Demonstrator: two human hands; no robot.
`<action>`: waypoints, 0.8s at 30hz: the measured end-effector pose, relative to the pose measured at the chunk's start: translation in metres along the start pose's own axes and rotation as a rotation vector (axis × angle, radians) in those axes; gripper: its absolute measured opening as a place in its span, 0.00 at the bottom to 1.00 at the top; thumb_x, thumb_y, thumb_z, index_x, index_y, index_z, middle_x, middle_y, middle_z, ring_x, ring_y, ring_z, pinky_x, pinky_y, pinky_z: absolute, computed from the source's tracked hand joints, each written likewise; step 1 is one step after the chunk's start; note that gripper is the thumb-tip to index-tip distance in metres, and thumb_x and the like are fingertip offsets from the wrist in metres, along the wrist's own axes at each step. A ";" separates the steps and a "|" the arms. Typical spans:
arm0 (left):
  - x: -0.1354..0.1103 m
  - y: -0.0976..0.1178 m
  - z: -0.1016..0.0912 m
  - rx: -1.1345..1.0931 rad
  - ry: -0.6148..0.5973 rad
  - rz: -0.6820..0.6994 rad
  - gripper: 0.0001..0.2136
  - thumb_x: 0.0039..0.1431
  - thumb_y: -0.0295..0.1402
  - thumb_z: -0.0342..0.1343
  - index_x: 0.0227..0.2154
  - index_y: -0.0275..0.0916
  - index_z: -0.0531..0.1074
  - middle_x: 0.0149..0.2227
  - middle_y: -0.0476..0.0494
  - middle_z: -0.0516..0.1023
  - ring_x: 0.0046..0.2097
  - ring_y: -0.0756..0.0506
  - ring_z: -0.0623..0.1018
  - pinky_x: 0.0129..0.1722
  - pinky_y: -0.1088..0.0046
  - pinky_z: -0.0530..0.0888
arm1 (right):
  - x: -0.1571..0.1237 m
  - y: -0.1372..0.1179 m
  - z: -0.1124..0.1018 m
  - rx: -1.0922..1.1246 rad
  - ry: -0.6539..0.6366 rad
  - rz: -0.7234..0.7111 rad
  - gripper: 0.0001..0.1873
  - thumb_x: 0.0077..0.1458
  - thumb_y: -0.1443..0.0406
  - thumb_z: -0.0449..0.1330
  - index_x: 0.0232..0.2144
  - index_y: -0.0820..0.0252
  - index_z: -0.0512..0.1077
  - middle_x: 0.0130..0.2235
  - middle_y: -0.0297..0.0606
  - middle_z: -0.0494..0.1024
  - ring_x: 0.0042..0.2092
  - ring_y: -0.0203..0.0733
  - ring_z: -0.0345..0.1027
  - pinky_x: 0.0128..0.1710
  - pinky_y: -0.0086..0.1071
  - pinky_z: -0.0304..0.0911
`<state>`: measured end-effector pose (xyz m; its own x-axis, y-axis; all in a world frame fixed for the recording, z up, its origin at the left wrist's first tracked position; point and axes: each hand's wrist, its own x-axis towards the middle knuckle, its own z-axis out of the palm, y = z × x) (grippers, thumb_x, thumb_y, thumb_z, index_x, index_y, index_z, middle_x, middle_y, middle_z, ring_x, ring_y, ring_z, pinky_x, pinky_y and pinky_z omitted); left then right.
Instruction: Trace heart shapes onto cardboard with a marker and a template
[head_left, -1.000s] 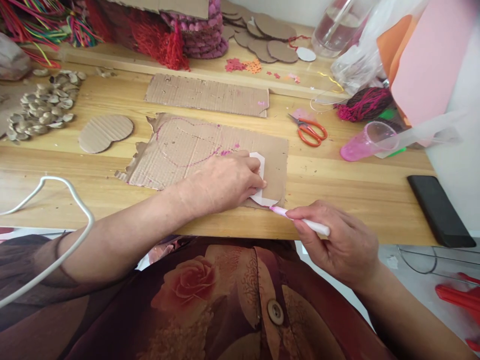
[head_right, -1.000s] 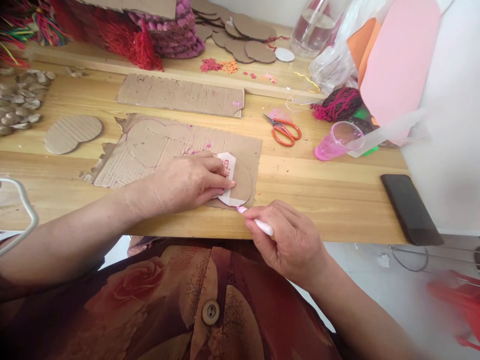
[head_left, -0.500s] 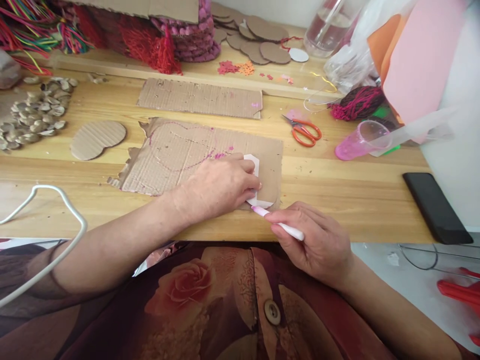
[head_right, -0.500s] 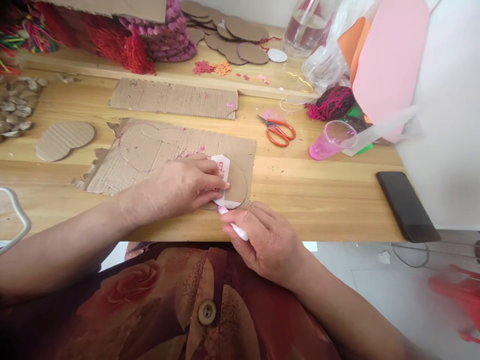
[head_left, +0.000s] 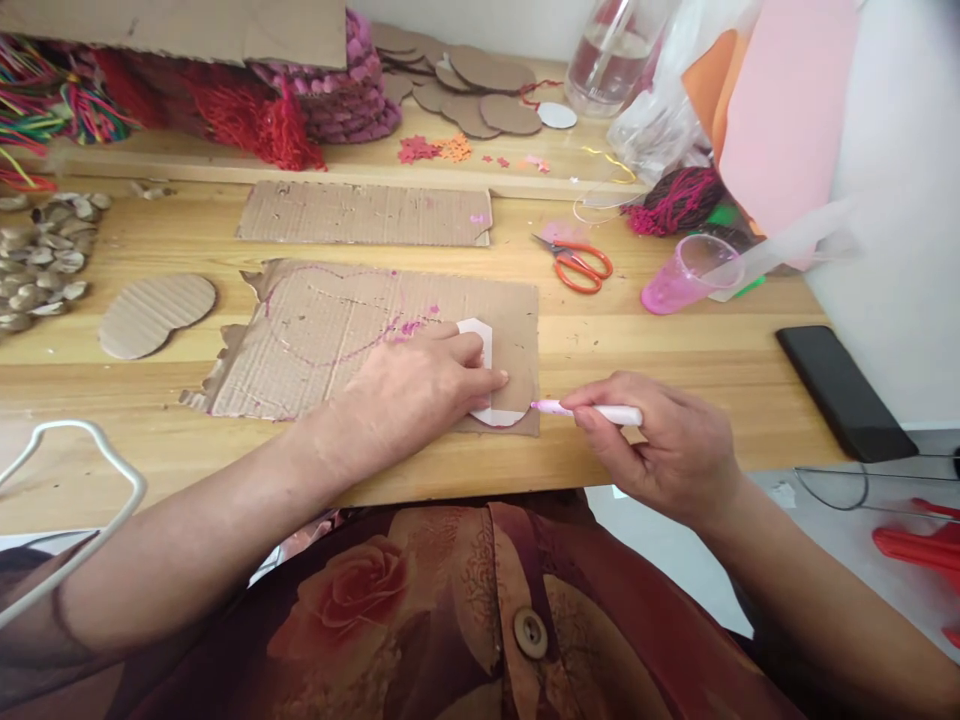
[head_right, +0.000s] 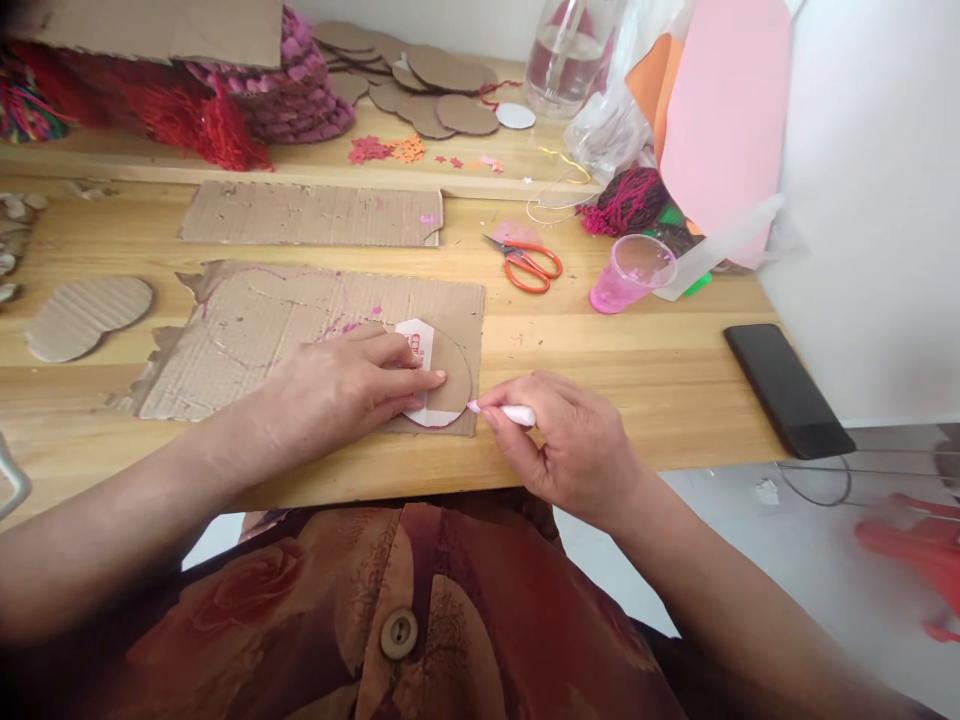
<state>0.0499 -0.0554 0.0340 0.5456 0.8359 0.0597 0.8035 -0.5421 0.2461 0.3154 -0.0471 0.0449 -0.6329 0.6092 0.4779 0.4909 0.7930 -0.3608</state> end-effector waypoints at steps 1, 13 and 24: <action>0.000 0.001 0.000 0.015 -0.006 0.003 0.10 0.69 0.34 0.55 0.46 0.45 0.81 0.42 0.42 0.78 0.45 0.43 0.75 0.44 0.67 0.72 | 0.003 0.003 0.001 -0.010 0.007 -0.003 0.04 0.66 0.69 0.60 0.40 0.55 0.73 0.36 0.35 0.85 0.35 0.39 0.80 0.36 0.31 0.74; -0.002 0.001 0.000 0.096 -0.017 0.046 0.12 0.72 0.37 0.53 0.50 0.47 0.80 0.41 0.43 0.76 0.45 0.42 0.74 0.41 0.67 0.72 | 0.001 -0.006 0.002 0.020 0.003 -0.010 0.04 0.67 0.69 0.58 0.41 0.55 0.72 0.36 0.36 0.84 0.37 0.39 0.79 0.38 0.32 0.74; 0.000 0.004 0.000 0.091 -0.036 0.017 0.11 0.71 0.37 0.55 0.49 0.45 0.81 0.43 0.41 0.77 0.47 0.40 0.75 0.40 0.66 0.72 | -0.013 -0.030 0.012 0.165 0.026 0.042 0.06 0.66 0.70 0.59 0.43 0.58 0.74 0.37 0.37 0.84 0.37 0.38 0.78 0.39 0.30 0.74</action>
<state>0.0532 -0.0574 0.0352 0.5658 0.8240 0.0284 0.8117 -0.5628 0.1564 0.3013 -0.0789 0.0401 -0.5970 0.6433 0.4793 0.4102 0.7583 -0.5067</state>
